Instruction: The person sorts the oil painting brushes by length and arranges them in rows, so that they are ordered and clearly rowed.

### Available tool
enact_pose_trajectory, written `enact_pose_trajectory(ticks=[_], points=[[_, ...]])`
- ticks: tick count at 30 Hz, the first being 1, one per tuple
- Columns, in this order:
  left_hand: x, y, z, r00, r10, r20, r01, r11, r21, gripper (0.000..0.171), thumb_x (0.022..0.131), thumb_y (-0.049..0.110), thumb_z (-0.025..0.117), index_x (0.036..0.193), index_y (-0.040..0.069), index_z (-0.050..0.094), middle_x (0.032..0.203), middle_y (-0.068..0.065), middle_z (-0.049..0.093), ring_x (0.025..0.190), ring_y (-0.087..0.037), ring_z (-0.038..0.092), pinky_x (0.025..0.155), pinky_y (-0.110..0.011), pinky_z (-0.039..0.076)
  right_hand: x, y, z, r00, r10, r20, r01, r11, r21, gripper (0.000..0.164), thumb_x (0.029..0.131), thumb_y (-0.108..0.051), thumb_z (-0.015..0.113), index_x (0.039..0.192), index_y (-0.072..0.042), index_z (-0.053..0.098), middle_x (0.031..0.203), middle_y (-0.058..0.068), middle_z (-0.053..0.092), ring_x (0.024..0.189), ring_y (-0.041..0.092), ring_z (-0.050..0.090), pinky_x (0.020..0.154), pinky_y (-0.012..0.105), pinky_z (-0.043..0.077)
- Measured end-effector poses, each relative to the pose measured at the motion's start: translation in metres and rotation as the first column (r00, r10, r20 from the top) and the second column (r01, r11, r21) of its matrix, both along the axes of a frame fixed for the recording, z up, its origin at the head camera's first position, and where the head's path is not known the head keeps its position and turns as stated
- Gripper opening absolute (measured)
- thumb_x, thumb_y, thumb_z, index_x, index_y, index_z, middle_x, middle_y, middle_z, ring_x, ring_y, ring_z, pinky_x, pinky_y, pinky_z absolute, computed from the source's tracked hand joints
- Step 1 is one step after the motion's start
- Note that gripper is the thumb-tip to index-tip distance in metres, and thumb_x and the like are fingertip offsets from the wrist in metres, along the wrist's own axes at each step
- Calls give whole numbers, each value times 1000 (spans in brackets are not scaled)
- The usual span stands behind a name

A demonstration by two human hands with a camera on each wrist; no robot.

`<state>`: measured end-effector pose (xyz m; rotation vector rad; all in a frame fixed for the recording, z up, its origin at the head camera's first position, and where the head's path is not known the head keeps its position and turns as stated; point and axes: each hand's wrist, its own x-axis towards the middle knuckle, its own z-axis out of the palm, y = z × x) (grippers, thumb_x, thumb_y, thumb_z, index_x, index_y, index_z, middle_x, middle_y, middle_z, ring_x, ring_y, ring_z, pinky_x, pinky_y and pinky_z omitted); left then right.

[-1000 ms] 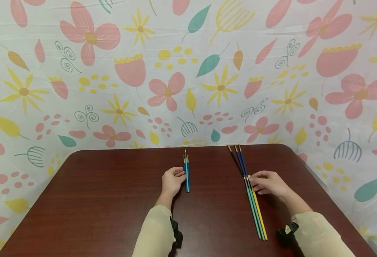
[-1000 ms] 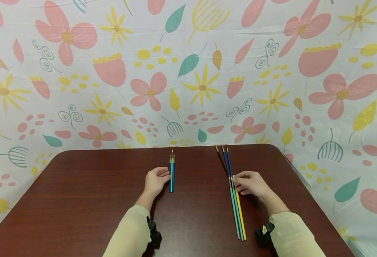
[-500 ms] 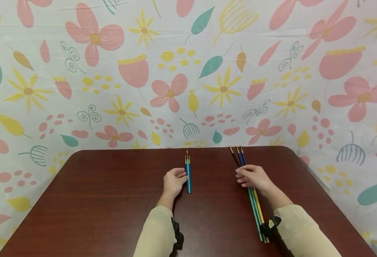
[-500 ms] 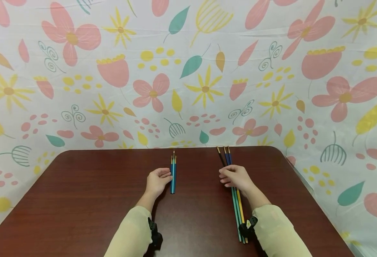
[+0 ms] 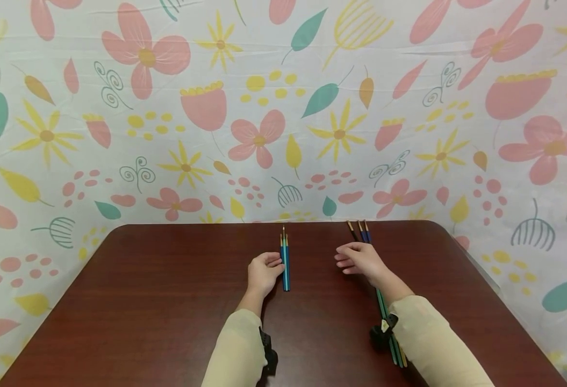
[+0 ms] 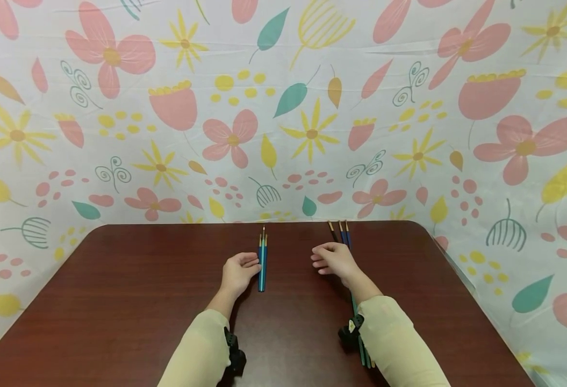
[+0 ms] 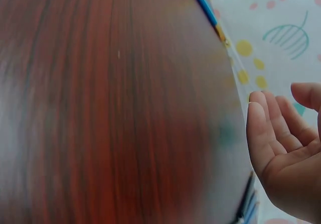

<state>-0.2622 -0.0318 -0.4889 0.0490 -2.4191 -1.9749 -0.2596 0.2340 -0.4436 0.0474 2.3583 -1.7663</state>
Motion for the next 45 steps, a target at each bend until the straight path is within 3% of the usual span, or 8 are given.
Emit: enact_pose_trajectory(ticks=[17,37,45], points=[[-1,0,0,1000,6,-6,-6,1000,-8,29,84,5,69,113,0,65,111,-15,68,104,-23,67,84,-33,57,-16,-46,-11,998,-30,50,34,997,-67,39,96,-22,54,124,5,55,110,22,67,82,17,70,68,31,59],[-3,0,-2,1000,2,-18,-2,1000,-15,29,84,6,70,112,0,65,111,-16,68,103,-24,67,85,-34,56,-22,-99,-9,990,-49,132,74,980,-187,41,98,-19,49,133,2,50,129,25,56,109,30,63,83,37,57],[-3,0,-1,1000,0,-19,0,1000,-1,30,84,4,70,112,-1,65,111,-17,68,103,-24,67,84,-33,57,-26,-112,-12,986,-65,151,98,970,-223,40,97,-16,49,132,4,49,126,27,57,105,30,66,83,39,57]])
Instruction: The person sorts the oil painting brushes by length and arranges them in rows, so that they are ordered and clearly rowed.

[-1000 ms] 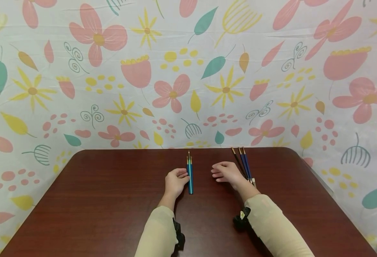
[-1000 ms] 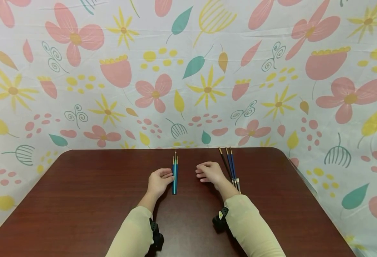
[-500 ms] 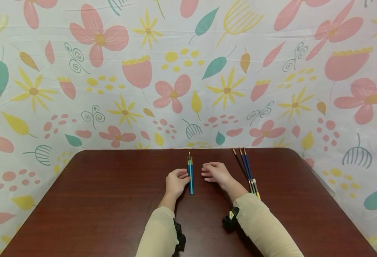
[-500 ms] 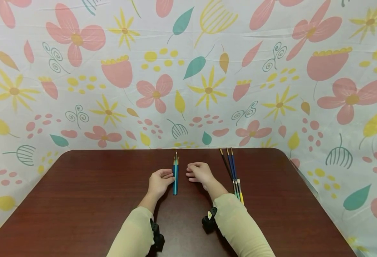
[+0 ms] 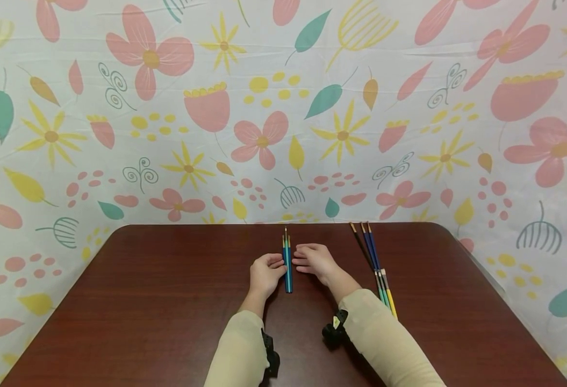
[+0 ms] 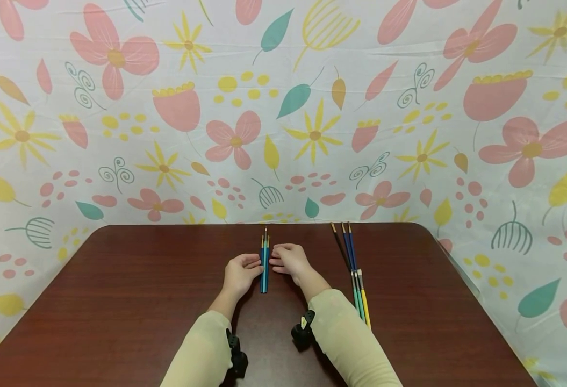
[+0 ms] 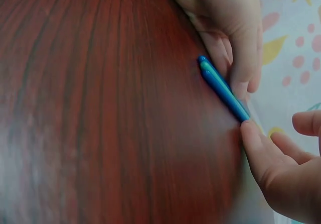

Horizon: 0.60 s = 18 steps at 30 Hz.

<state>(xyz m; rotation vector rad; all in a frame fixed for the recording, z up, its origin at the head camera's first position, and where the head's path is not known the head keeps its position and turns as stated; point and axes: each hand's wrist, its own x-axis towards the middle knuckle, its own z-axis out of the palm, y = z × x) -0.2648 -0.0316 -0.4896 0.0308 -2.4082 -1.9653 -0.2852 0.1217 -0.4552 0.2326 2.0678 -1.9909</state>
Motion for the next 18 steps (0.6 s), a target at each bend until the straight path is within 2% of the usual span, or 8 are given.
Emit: enact_pose_trajectory(ticks=[4,11,18], points=[[0,0,-1,1000,-1,-3,1,1000,2,30,83,4,70,112,-1,65,110,-17,68,102,-24,68,84,-32,57,-2,-4,-2,1000,-22,11,23,1000,-9,39,97,-15,49,130,3,51,123,26,60,101,28,68,83,38,57],[-1,-1,-1,1000,-5,3,5,1000,3,30,84,5,70,112,-1,65,111,-17,68,103,-24,67,85,-33,56,1,-5,0,999,-42,-24,42,999,3,34,97,-11,50,126,7,54,111,23,66,87,21,71,76,34,59],[-1,-1,0,1000,-3,5,3,1000,-1,29,83,5,70,112,0,66,111,-17,68,102,-23,68,85,-32,56,-7,-7,-5,998,-65,-3,65,997,44,32,94,-7,54,124,4,57,112,23,66,81,16,70,69,29,59]])
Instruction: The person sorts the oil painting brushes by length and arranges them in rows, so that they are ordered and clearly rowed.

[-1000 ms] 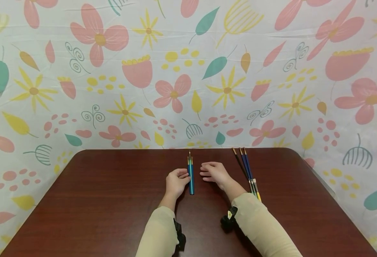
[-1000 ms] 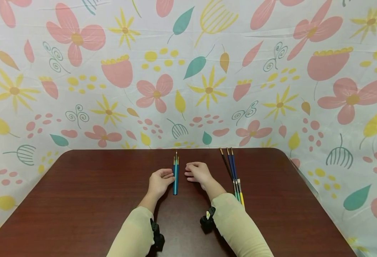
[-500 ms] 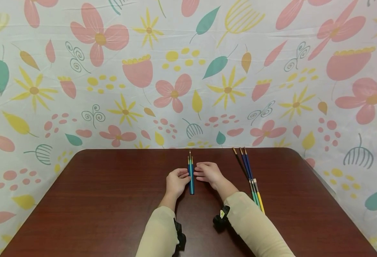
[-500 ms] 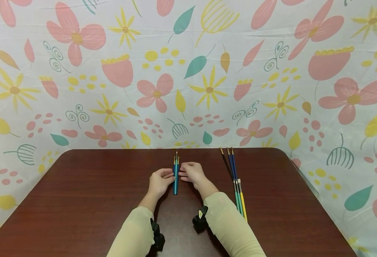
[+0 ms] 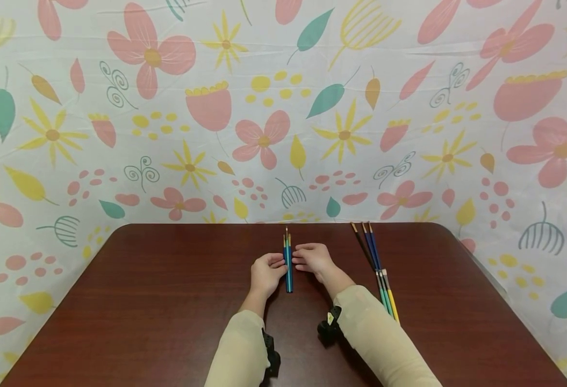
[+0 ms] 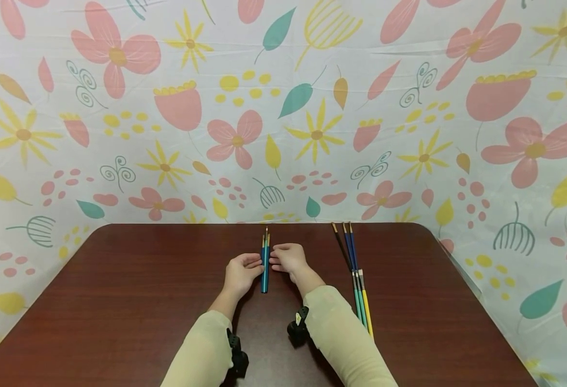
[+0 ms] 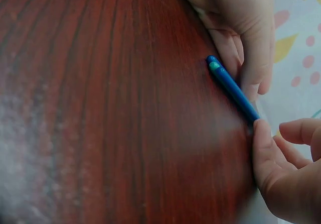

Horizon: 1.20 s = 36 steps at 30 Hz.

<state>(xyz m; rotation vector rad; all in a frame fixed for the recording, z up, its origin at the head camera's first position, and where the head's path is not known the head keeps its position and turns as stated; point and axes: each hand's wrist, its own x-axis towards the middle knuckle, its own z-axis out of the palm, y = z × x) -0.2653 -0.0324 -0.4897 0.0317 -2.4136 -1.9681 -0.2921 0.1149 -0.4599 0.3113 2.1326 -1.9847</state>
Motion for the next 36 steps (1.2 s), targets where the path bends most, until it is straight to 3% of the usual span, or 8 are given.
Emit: enact_pose_trajectory(ticks=[6,17,26,32,36], points=[[0,0,1,1000,-2,1,2,1000,11,29,83,4,69,112,-1,65,111,-17,68,103,-24,67,84,-32,57,-5,-5,1,1000,12,1,-12,997,78,31,90,-7,60,119,4,60,97,19,70,69,13,67,60,27,59],[-1,1,0,1000,-4,-6,4,1000,11,28,83,3,69,111,-2,66,111,-19,68,102,-25,68,83,-31,57,-7,-14,-1,997,6,-76,12,972,236,34,83,-12,71,113,2,64,71,9,66,52,9,60,50,24,55],[0,0,0,1000,-7,-3,7,1000,14,29,83,2,69,112,-2,65,112,-19,67,104,-26,67,83,-31,57,-9,-19,-4,994,11,-107,26,943,333,25,82,-11,72,104,1,68,76,12,66,57,13,61,49,25,55],[0,0,1,1000,-8,3,7,1000,29,29,84,2,68,112,-2,65,112,-19,67,104,-26,67,84,-31,56,-9,-19,-3,995,11,-103,22,949,315,22,83,-11,69,102,1,69,75,10,65,60,14,60,50,26,55],[2,0,1,999,-13,-38,14,1000,28,27,83,1,69,109,-5,65,108,-21,68,100,-26,68,81,-30,57,-7,-19,1,996,0,-88,26,956,291,20,85,-11,67,102,0,69,75,10,65,60,14,60,50,26,56]])
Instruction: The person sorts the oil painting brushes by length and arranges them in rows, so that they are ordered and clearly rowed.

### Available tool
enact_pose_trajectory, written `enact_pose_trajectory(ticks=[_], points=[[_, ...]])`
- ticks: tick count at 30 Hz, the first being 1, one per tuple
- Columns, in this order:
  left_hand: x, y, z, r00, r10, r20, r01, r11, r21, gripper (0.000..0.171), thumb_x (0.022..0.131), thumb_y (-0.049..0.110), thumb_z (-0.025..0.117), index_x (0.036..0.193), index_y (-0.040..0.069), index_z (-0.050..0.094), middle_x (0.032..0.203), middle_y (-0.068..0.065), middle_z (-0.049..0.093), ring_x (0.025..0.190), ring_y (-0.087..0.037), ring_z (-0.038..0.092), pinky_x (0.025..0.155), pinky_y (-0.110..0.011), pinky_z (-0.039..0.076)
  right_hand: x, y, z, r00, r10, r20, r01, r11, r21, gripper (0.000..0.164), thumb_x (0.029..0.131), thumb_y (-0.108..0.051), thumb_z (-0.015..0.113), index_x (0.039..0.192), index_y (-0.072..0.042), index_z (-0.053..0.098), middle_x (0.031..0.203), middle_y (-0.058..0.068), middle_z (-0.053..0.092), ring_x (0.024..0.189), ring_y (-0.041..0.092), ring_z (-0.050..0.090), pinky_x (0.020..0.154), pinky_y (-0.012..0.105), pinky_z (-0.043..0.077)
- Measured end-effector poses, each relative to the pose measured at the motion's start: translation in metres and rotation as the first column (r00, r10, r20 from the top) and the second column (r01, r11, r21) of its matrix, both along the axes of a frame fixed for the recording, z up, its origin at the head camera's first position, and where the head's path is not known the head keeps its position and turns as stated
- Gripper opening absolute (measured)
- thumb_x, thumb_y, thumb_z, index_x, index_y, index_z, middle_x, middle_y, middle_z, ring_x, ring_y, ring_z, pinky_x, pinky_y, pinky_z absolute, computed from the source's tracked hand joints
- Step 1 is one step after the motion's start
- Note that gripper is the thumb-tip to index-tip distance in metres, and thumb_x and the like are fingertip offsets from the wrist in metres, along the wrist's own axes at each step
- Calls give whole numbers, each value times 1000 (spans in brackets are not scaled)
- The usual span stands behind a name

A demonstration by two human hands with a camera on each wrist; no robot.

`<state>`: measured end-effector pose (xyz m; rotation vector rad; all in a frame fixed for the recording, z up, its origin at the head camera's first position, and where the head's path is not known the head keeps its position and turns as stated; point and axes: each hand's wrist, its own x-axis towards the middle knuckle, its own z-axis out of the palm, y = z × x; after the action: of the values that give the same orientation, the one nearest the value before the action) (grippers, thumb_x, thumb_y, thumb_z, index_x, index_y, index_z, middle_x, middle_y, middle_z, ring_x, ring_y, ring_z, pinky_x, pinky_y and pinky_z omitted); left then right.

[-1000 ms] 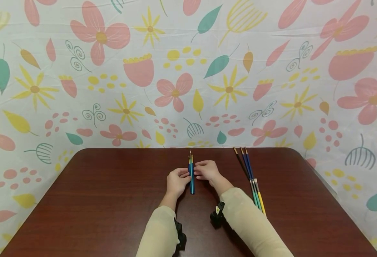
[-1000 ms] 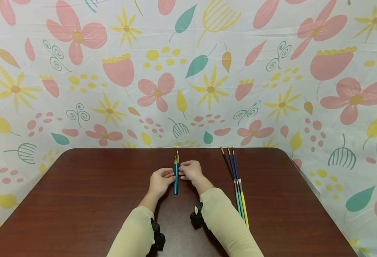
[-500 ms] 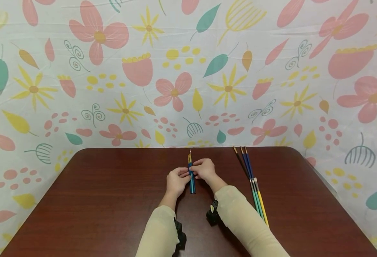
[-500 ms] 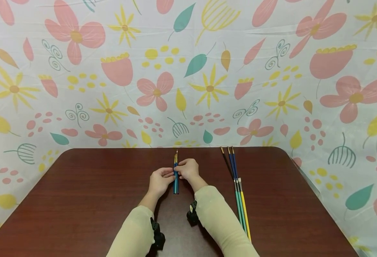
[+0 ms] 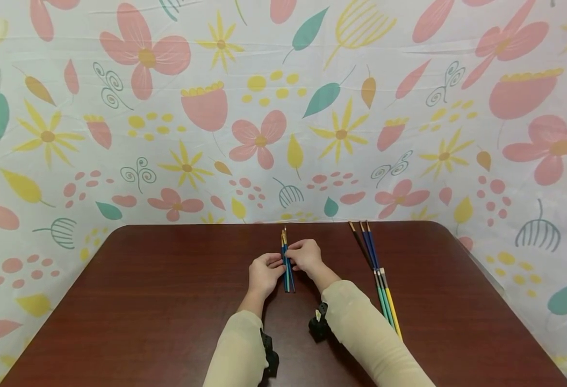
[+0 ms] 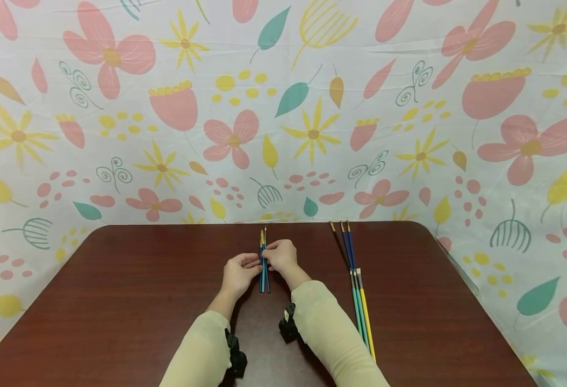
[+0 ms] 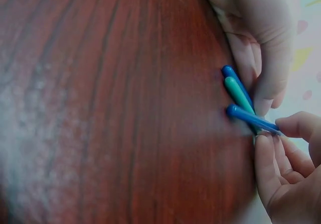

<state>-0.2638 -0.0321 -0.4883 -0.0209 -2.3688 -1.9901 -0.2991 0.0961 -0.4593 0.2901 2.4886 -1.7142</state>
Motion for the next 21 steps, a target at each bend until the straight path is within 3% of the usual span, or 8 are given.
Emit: enact_pose_trajectory(ticks=[3,21], points=[[2,0,1,1000,0,-29,0,1000,2,27,82,0,69,108,-6,65,106,-22,68,98,-25,69,79,-29,58,1,2,2,1000,-4,1,4,1000,-27,20,86,-12,66,103,-1,69,80,12,67,62,14,62,52,27,56],[0,1,0,999,24,34,-24,1000,-18,30,82,2,70,111,-2,66,110,-19,68,103,-26,67,83,-31,57,7,31,12,1000,-10,5,10,997,-77,27,87,-12,65,111,-1,66,101,16,68,71,16,65,56,29,58]])
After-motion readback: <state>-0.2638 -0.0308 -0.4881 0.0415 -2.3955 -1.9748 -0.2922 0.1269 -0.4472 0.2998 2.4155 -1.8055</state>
